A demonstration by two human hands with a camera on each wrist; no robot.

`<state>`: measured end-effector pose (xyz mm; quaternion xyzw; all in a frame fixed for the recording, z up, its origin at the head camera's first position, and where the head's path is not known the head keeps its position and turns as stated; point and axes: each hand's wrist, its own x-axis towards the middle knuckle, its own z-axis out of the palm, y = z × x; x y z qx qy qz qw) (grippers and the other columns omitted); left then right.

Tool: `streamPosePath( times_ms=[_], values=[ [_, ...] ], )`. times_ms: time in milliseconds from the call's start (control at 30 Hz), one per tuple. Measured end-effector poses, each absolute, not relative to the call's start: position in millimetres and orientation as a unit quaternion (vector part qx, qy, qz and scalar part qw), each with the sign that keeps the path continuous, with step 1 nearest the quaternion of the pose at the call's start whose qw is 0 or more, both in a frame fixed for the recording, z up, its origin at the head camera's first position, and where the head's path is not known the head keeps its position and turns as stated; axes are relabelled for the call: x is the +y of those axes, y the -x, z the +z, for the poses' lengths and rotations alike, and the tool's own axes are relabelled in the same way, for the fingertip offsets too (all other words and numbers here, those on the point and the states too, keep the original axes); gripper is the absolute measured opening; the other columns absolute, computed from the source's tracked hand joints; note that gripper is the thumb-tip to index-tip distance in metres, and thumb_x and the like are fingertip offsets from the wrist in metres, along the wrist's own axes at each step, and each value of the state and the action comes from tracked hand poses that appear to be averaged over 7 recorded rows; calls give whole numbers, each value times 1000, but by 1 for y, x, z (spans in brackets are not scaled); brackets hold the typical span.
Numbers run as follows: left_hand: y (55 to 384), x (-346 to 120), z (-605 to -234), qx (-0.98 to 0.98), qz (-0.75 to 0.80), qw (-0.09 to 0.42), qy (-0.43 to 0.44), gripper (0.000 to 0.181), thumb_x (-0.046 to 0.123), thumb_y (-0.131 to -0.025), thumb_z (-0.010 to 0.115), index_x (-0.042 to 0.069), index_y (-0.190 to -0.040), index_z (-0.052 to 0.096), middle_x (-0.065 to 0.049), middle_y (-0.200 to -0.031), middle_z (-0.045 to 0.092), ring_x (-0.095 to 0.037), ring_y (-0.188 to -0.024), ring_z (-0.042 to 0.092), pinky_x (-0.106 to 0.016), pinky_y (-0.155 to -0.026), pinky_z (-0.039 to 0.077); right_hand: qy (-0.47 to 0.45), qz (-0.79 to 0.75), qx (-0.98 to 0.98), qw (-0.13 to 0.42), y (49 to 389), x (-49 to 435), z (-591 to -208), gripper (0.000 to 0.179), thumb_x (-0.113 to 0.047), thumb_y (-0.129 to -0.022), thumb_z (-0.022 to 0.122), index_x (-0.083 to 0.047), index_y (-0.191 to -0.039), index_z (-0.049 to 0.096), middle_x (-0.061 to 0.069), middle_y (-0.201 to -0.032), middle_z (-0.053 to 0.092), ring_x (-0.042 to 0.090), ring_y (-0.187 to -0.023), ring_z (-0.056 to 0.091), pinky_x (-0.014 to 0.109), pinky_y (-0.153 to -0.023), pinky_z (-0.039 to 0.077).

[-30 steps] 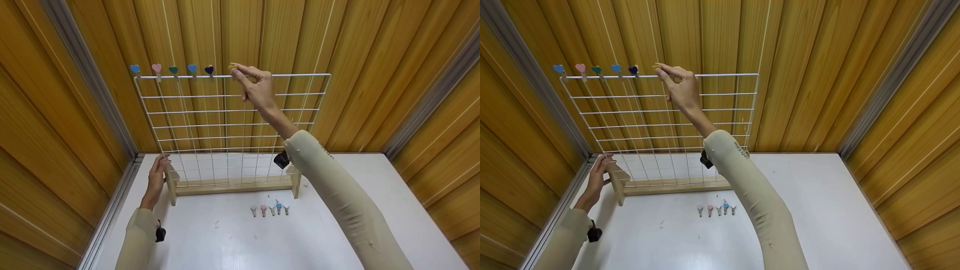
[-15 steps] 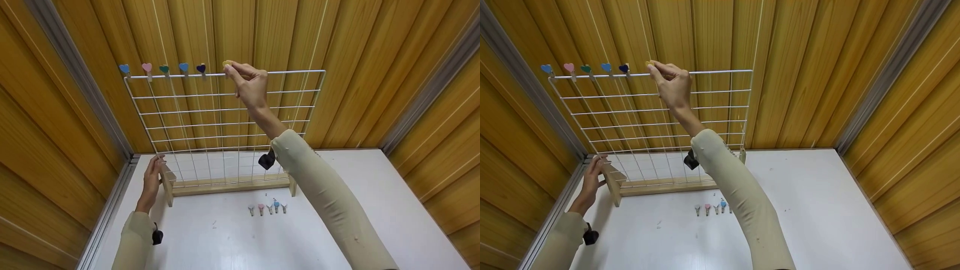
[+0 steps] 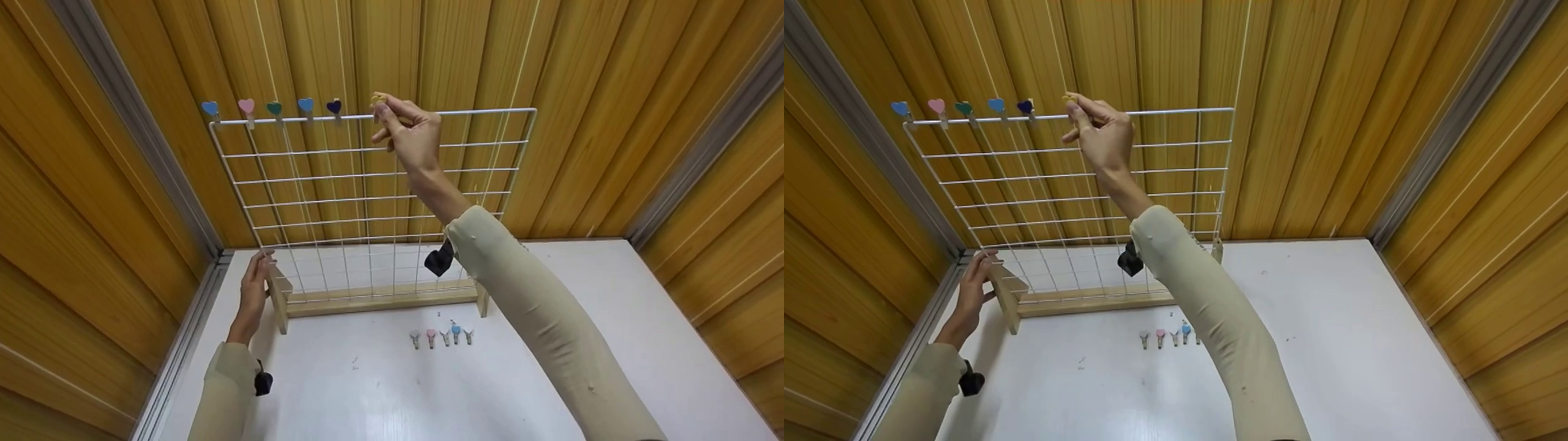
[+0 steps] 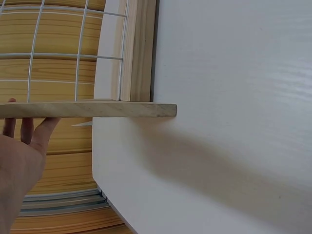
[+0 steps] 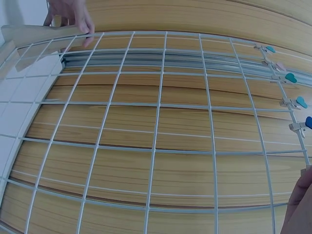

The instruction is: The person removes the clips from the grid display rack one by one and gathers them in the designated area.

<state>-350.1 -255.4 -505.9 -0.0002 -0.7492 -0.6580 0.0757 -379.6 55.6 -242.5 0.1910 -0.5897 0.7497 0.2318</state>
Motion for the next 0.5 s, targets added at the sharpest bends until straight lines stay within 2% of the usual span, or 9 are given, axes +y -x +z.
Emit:
streamPosePath(
  times_ms=[300,400,500],
  values=[
    [354,-250,-512,-746,-662,73,6,50,40,-114,27,14,-155,33,-17,-160,30,-36,-150,26,-70,-121,19,-146,785,-570,194,379,58,-240,27,-13,-100,66,-1,-124,72,18,-112,76,8,-56,67,18,-48,45],
    [356,-245,-515,-746,-663,67,8,49,40,-114,26,15,-154,34,-17,-159,31,-36,-150,26,-71,-121,19,-152,783,-568,203,377,65,-245,26,-12,-101,65,1,-122,72,14,-106,79,7,-55,67,17,-46,44],
    [357,-242,-517,-745,-664,61,12,49,39,-114,25,14,-155,34,-18,-159,31,-37,-151,26,-72,-121,18,-177,763,-576,234,373,71,-252,25,-7,-100,65,5,-121,71,6,-95,80,7,-51,66,16,-44,44]
  ],
)
